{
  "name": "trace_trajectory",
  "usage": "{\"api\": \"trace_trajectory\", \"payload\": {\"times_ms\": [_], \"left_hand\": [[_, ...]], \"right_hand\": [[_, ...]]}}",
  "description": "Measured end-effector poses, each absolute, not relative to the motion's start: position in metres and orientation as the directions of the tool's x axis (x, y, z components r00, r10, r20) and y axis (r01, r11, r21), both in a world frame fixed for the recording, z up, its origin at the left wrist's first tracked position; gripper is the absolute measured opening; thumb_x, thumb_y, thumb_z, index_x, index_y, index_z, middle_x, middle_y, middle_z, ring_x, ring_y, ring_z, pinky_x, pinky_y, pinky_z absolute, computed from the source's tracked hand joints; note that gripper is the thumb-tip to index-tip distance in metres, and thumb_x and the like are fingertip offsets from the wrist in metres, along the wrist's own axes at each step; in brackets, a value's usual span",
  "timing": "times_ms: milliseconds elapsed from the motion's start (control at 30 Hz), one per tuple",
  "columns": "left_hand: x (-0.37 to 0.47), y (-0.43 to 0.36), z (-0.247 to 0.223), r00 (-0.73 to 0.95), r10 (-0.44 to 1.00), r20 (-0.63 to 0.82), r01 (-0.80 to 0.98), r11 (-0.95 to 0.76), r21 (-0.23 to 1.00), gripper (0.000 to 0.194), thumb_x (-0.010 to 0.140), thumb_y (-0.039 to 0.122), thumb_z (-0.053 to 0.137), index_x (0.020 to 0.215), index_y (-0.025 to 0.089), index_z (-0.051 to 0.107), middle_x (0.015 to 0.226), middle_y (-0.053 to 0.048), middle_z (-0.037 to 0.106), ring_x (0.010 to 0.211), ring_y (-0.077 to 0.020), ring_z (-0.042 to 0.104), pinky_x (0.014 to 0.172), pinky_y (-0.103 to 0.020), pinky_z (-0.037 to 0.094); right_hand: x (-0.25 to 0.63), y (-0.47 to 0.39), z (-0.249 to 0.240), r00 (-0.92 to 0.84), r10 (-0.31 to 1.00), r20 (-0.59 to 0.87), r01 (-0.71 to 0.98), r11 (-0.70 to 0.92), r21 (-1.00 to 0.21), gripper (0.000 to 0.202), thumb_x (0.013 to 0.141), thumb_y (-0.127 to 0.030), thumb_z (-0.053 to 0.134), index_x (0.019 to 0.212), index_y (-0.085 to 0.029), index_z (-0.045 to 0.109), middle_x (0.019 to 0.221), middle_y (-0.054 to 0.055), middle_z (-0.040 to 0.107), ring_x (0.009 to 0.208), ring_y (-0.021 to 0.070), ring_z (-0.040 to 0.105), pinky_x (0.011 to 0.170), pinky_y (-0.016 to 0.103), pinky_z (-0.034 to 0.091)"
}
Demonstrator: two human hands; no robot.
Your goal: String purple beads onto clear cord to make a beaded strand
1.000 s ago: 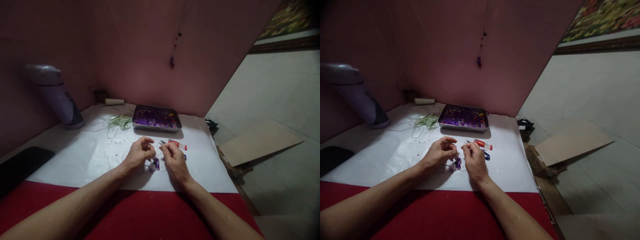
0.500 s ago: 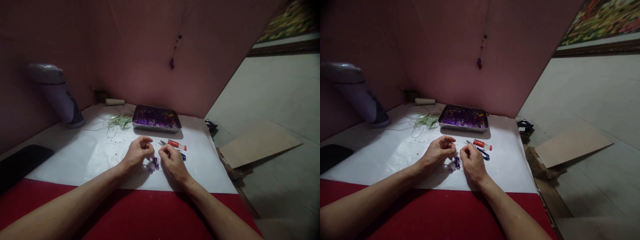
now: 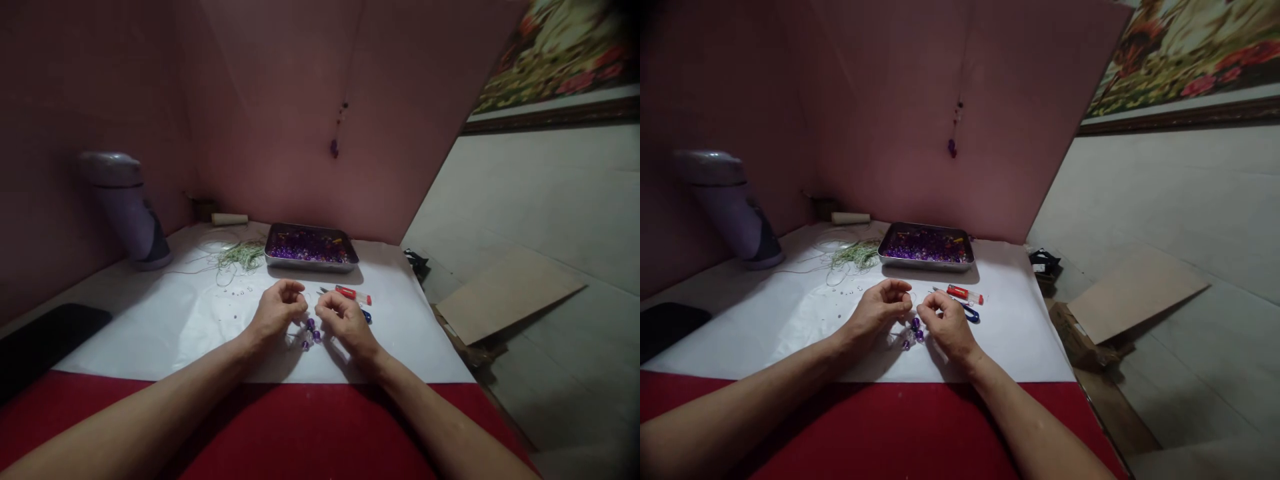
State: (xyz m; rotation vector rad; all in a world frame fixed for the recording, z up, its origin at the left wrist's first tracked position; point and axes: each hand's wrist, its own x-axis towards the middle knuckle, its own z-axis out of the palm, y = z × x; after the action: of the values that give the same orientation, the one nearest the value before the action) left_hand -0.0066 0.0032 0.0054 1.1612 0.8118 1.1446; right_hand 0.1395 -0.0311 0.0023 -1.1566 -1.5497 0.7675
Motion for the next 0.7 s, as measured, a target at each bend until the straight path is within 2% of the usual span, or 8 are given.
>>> {"api": "trace_trajectory", "payload": {"times_ms": [167, 233, 333, 467, 700], "left_hand": [[-0.006, 0.002, 0.004, 0.260, 0.962, 0.077, -0.239, -0.013, 0.971, 0.034, 0.053, 0.013, 0.068, 0.082, 0.013, 0.050, 0.056, 0.004, 0.055, 0.046, -0.0083, 0.049, 0.045, -0.022, 0.039], [-0.005, 0.001, 0.005, 0.254, 0.964, 0.081, -0.237, -0.019, 0.971, 0.034, 0.053, 0.014, 0.069, 0.081, 0.013, 0.050, 0.054, 0.004, 0.054, 0.045, -0.0089, 0.049, 0.044, -0.023, 0.039], [-0.005, 0.000, 0.006, 0.246, 0.966, 0.083, -0.226, -0.026, 0.974, 0.033, 0.053, 0.011, 0.067, 0.082, 0.013, 0.049, 0.054, 0.003, 0.054, 0.045, -0.0096, 0.050, 0.044, -0.023, 0.038], [-0.004, 0.001, 0.004, 0.243, 0.967, 0.079, -0.231, -0.021, 0.973, 0.031, 0.053, 0.007, 0.061, 0.081, 0.013, 0.050, 0.056, 0.002, 0.056, 0.046, -0.0101, 0.051, 0.044, -0.023, 0.038], [-0.006, 0.002, 0.002, 0.252, 0.963, 0.096, -0.229, -0.037, 0.973, 0.033, 0.053, 0.009, 0.062, 0.083, 0.013, 0.049, 0.055, 0.004, 0.054, 0.044, -0.0091, 0.049, 0.044, -0.023, 0.038]], "right_hand": [[0.133, -0.036, 0.007, -0.033, 0.966, 0.256, -0.044, 0.254, -0.966, 0.015, 0.070, -0.022, 0.058, 0.058, -0.017, 0.051, 0.081, 0.000, 0.054, 0.049, 0.0064, 0.033, 0.046, 0.023, 0.025], [0.131, -0.038, 0.008, -0.034, 0.975, 0.221, -0.125, 0.215, -0.969, 0.012, 0.070, -0.022, 0.059, 0.059, -0.016, 0.054, 0.076, -0.001, 0.056, 0.048, 0.0062, 0.030, 0.045, 0.023, 0.023], [0.131, -0.040, 0.007, -0.015, 0.982, 0.186, -0.133, 0.182, -0.974, 0.012, 0.071, -0.026, 0.061, 0.065, -0.016, 0.060, 0.060, -0.003, 0.049, 0.047, 0.0072, 0.029, 0.044, 0.022, 0.021], [0.133, -0.039, 0.005, 0.001, 0.987, 0.159, -0.109, 0.158, -0.981, 0.018, 0.075, -0.032, 0.059, 0.070, -0.015, 0.064, 0.068, 0.000, 0.055, 0.051, 0.0081, 0.036, 0.044, 0.022, 0.023], [0.130, -0.042, 0.008, 0.112, 0.982, 0.153, -0.043, 0.158, -0.986, 0.013, 0.066, -0.027, 0.067, 0.070, -0.015, 0.066, 0.065, 0.001, 0.059, 0.049, 0.0080, 0.039, 0.045, 0.023, 0.028]]}}
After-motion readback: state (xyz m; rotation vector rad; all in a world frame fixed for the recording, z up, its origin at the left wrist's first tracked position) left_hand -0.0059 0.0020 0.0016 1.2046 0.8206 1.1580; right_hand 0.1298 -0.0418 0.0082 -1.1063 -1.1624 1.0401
